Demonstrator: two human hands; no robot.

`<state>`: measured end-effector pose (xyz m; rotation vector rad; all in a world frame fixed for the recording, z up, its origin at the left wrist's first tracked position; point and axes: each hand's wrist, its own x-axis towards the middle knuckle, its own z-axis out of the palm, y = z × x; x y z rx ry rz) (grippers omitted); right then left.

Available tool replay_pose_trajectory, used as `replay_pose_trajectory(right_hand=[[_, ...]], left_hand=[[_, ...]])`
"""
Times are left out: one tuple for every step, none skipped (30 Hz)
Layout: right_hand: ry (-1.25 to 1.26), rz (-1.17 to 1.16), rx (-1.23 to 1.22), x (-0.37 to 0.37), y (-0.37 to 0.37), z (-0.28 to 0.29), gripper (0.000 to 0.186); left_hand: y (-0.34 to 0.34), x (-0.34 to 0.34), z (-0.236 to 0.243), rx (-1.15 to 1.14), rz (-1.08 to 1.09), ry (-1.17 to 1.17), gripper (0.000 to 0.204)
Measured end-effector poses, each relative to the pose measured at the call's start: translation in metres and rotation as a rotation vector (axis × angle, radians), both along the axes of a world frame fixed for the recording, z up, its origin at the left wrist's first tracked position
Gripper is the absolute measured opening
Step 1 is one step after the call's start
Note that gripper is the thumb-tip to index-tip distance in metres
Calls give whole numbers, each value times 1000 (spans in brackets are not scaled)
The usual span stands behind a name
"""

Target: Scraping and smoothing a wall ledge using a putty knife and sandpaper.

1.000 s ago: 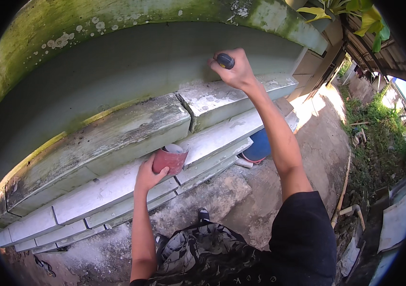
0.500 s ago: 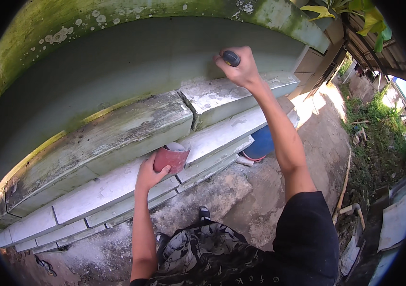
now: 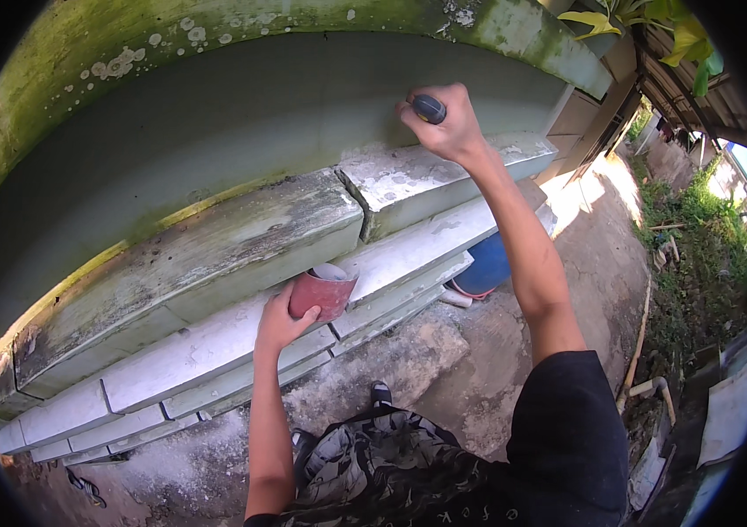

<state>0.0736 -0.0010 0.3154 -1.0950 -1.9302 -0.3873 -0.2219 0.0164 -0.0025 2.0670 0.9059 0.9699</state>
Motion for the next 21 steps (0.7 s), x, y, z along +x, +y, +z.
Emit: replay_pose_trajectory(right_hand=[[1,30,-10,-12,-12,7,27],[7,119,-25,-26,-23,11,25],[4,116,-20,-13,-13,5,25],[-19,3,-39,10,0,-12,26],[-43,-111,-56,31,8,-26,26],[-104,-193,-69,55,7,-27,29],[-107,-171,-62,53,0,-20,29],[-20,-118,-31,43,-20,-13,29],[72,-69,-7,32,-39,-8,29],[74,-62,-2,18,-52,-2,29],[31,-24,87,0,-65,0,29],[-14,2,178,-6,-74,0,29],[-12,-15,186,2,-75,-1,29],[-20,-82,189,12,-75,-7,29],[-28,-143,196,21,-76,-10,28],[15,-151,203,34,-76,-15,28],[23,-161,214,48,-77,-23,28],[112,-187,243,65,-80,-31,28],[203,-213,272,81,-83,-40,29],[196,-258,328,95,-86,-48,29],[252,-222,366,97,-88,-52,27]], left_hand=[[-4,-4,-4,7,3,-2,77],[-3,-6,-3,6,15,-1,77],[0,-1,0,-17,18,28,75],[-3,1,1,-45,4,60,73],[-6,2,0,-44,-18,62,73],[-8,4,2,-24,-30,38,75],[-4,2,3,-3,-13,16,77],[-1,0,1,-45,-50,20,78],[0,1,-3,-48,-34,21,78],[5,2,-6,27,-5,17,79],[5,1,-11,97,12,18,79],[3,-1,-8,98,-5,24,79],[0,-1,1,2,-21,40,76],[-1,0,6,-93,-35,59,72],[-1,0,5,-81,-45,64,72],[1,-1,0,-28,-38,64,76],[3,-2,-5,25,-30,64,80],[4,1,-5,-27,-56,71,82],[5,2,-6,-16,-67,81,82],[7,4,-7,68,-67,60,84],[8,6,-7,148,-65,40,85]])
